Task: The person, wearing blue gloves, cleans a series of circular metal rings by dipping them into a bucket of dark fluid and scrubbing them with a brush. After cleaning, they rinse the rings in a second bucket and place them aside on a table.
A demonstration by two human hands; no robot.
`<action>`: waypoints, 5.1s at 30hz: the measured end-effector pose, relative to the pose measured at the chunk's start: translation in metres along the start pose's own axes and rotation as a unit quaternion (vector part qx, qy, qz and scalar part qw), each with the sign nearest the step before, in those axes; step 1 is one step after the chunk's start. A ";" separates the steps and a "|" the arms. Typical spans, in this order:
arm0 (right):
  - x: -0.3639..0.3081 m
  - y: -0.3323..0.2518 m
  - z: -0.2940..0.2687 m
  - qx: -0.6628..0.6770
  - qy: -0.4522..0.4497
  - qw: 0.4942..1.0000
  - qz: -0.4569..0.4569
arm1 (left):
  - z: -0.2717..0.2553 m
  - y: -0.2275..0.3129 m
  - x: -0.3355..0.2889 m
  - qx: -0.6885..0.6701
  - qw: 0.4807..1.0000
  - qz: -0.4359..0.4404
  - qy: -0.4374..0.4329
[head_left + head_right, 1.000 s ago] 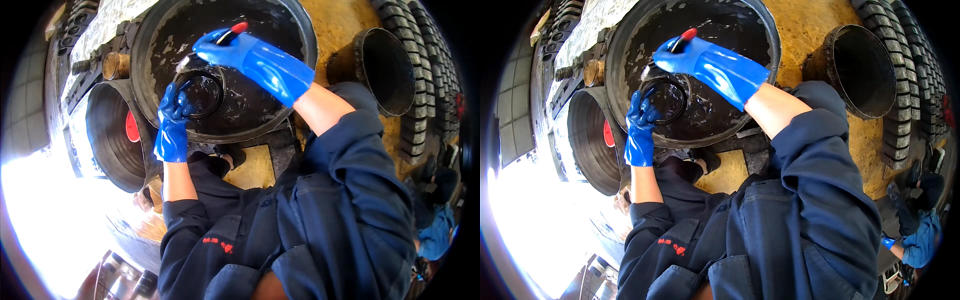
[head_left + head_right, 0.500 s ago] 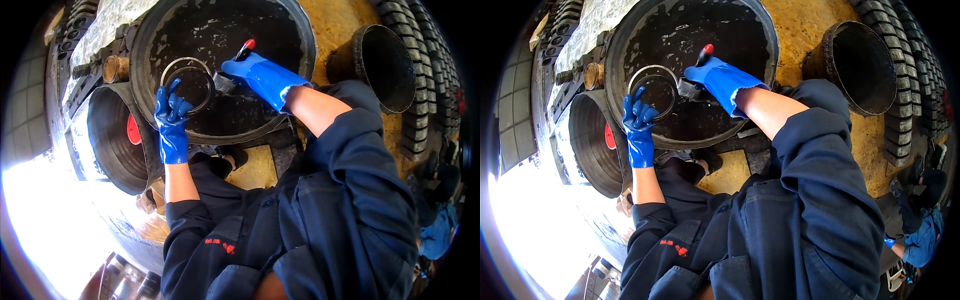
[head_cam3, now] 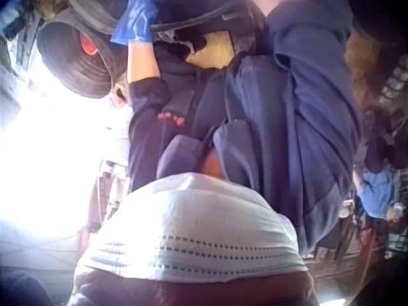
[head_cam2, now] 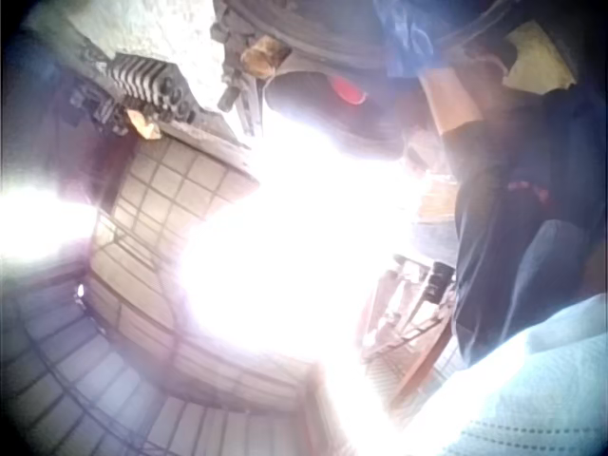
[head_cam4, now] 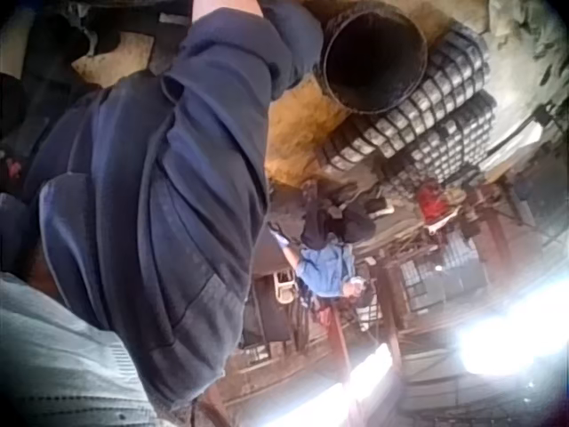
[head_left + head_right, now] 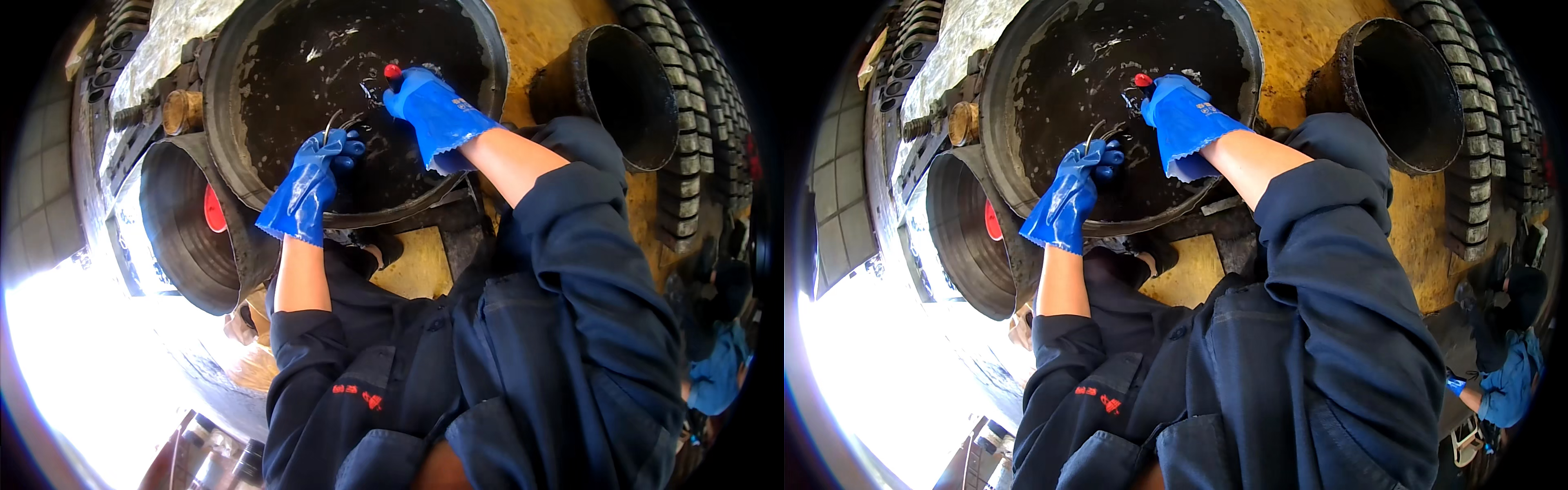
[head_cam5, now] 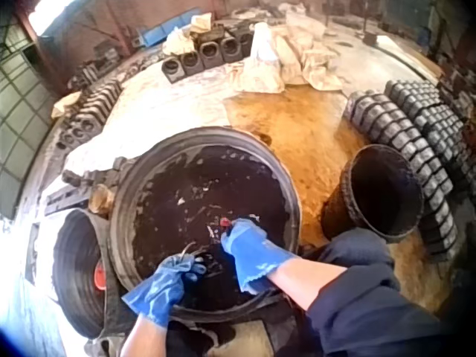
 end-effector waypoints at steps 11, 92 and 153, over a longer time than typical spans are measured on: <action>-0.025 -0.028 -0.016 0.232 -0.069 0.969 -0.054 | -0.028 0.008 -0.013 0.059 0.988 0.040 0.141; -0.003 -0.066 0.008 -0.186 -0.077 0.959 -0.198 | -0.003 0.048 -0.036 -0.069 0.994 0.080 0.004; -0.006 -0.033 0.010 0.090 0.027 0.994 -0.050 | -0.080 -0.013 0.011 -0.300 0.936 0.134 0.129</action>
Point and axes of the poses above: each hand's wrist, its own x-axis towards the middle knuckle, its own z-axis out of the palm, y = z × x, the point moved 9 cm from there along x, towards the middle knuckle, and after that the axes turned 4 degrees about -y, right-handed, at the moved point
